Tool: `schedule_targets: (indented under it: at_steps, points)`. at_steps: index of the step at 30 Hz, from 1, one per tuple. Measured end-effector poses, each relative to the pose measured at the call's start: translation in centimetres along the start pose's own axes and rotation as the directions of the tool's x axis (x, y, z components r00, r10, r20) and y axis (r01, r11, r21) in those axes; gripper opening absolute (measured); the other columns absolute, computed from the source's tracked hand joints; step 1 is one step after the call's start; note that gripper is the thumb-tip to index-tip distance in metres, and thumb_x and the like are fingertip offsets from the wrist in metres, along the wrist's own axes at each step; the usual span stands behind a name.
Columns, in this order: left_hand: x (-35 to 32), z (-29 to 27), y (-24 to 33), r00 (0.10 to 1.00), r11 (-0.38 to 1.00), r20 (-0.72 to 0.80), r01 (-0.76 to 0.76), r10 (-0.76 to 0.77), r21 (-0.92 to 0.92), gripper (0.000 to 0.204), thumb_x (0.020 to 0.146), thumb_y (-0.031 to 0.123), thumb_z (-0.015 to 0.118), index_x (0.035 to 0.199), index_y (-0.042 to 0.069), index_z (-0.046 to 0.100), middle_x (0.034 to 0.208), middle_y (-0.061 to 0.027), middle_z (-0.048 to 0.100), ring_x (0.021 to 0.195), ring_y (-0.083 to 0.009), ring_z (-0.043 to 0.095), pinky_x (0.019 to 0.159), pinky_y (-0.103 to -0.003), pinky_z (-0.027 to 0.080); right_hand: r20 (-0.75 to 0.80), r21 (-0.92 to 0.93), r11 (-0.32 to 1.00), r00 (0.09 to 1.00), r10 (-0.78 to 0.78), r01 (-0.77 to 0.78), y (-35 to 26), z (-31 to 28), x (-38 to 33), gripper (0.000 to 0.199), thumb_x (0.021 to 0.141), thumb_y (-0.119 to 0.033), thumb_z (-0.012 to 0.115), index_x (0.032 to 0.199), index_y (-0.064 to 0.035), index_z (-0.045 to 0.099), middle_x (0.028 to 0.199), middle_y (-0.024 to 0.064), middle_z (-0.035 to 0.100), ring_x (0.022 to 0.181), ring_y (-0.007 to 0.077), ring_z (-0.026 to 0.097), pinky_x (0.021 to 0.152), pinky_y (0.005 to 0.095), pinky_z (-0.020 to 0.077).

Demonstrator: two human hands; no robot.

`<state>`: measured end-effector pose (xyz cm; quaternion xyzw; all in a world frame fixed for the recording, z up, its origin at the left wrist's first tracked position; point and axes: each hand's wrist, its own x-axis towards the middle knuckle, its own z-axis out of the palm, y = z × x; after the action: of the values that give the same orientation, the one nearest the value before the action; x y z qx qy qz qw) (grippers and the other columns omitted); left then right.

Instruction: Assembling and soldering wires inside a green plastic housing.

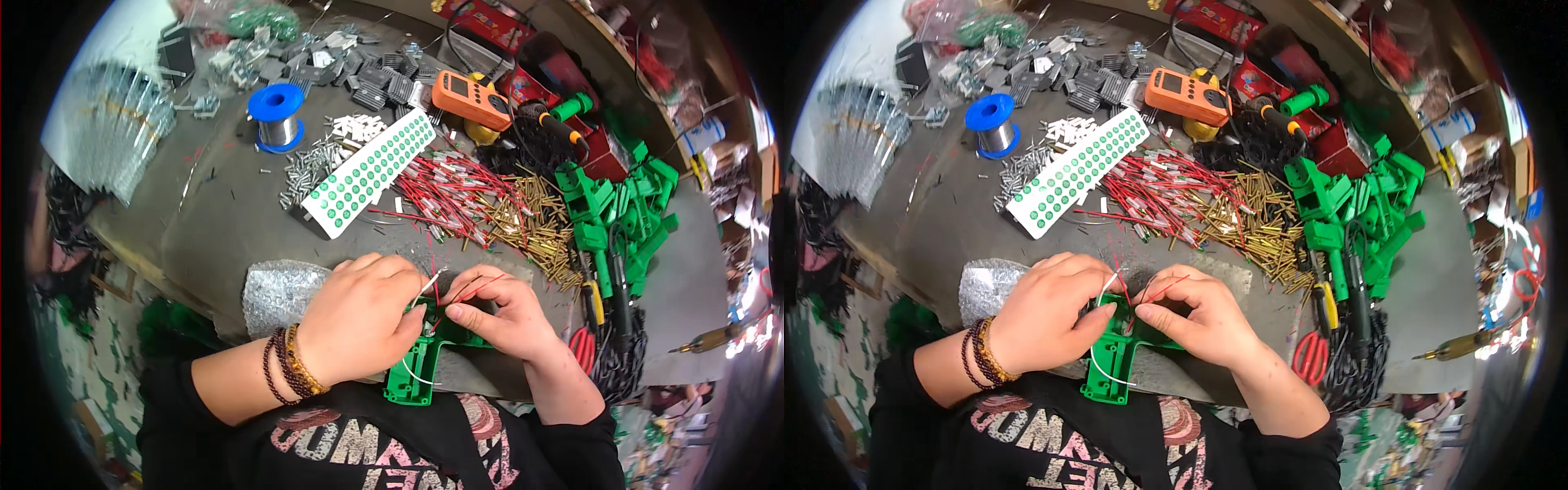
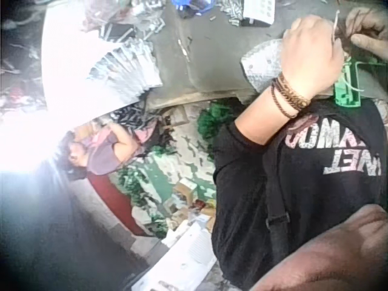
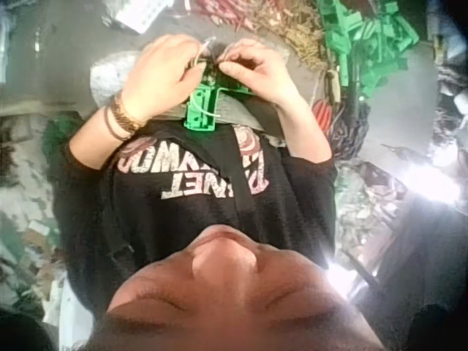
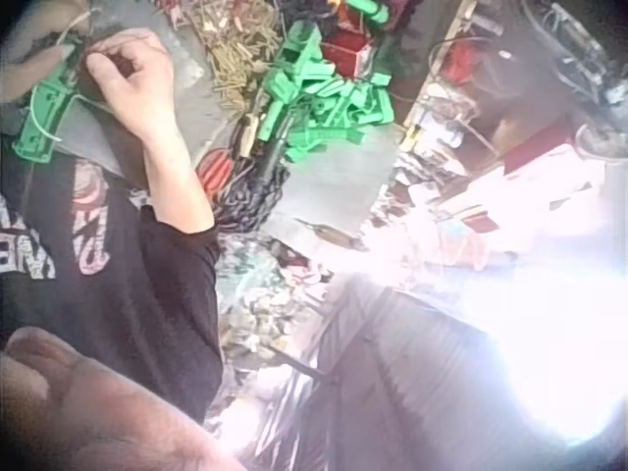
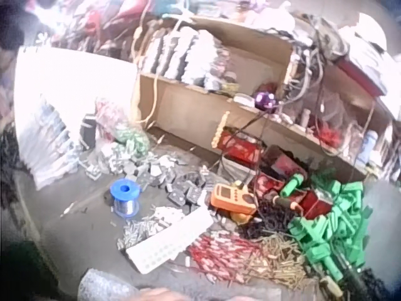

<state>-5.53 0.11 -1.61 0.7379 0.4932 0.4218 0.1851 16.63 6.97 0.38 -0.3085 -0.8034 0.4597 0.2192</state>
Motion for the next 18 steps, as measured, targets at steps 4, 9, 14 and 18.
schedule_targets:
  at_steps: [4,9,14,18]
  points:
    - [0.8,0.1,0.8,0.993,1.000,0.117,0.014,-0.016,0.017,0.015,0.078,0.011,0.073,0.090,0.004,0.067,0.089,-0.0108,0.068,0.086,-0.0305,0.064,0.080,-0.039,0.049,-0.094,-0.006,1.000,0.995,-0.019,0.018,0.2,0.0,-0.7,0.010,0.084,-0.009,0.075,0.091,-0.0029,0.072,0.092,0.0093,0.070,0.085,0.0228,0.066,0.078,0.0335,0.0519]
    - [1.0,0.6,0.6,0.988,0.998,0.150,0.042,-0.035,-0.046,0.015,0.076,0.007,0.076,0.088,0.004,0.067,0.087,-0.0098,0.068,0.084,-0.0288,0.063,0.078,-0.037,0.047,-0.099,-0.151,0.978,0.983,-0.156,0.140,-0.1,-0.8,-1.7,0.010,0.080,-0.013,0.076,0.086,-0.0072,0.070,0.086,0.0062,0.067,0.080,0.0259,0.065,0.074,0.0361,0.0507]
    - [1.4,0.6,1.0,0.994,0.997,0.101,-0.057,0.051,0.049,0.018,0.073,0.008,0.077,0.088,0.009,0.067,0.085,-0.0042,0.066,0.079,-0.0255,0.061,0.072,-0.038,0.044,-0.130,-0.241,0.937,0.949,-0.288,0.252,0.0,-0.6,-2.3,0.010,0.079,-0.013,0.076,0.084,-0.0101,0.067,0.081,0.0038,0.064,0.078,0.0257,0.063,0.073,0.0375,0.0490]
    - [2.3,0.7,1.0,0.968,0.994,0.229,-0.112,0.105,0.018,0.020,0.072,0.008,0.078,0.088,0.010,0.067,0.083,-0.0045,0.065,0.075,-0.0257,0.060,0.069,-0.037,0.043,-0.074,-0.294,0.903,0.935,-0.348,0.312,-0.2,-0.6,-2.5,0.010,0.078,-0.016,0.074,0.080,-0.0116,0.065,0.078,0.0030,0.060,0.079,0.0250,0.061,0.074,0.0366,0.0461]
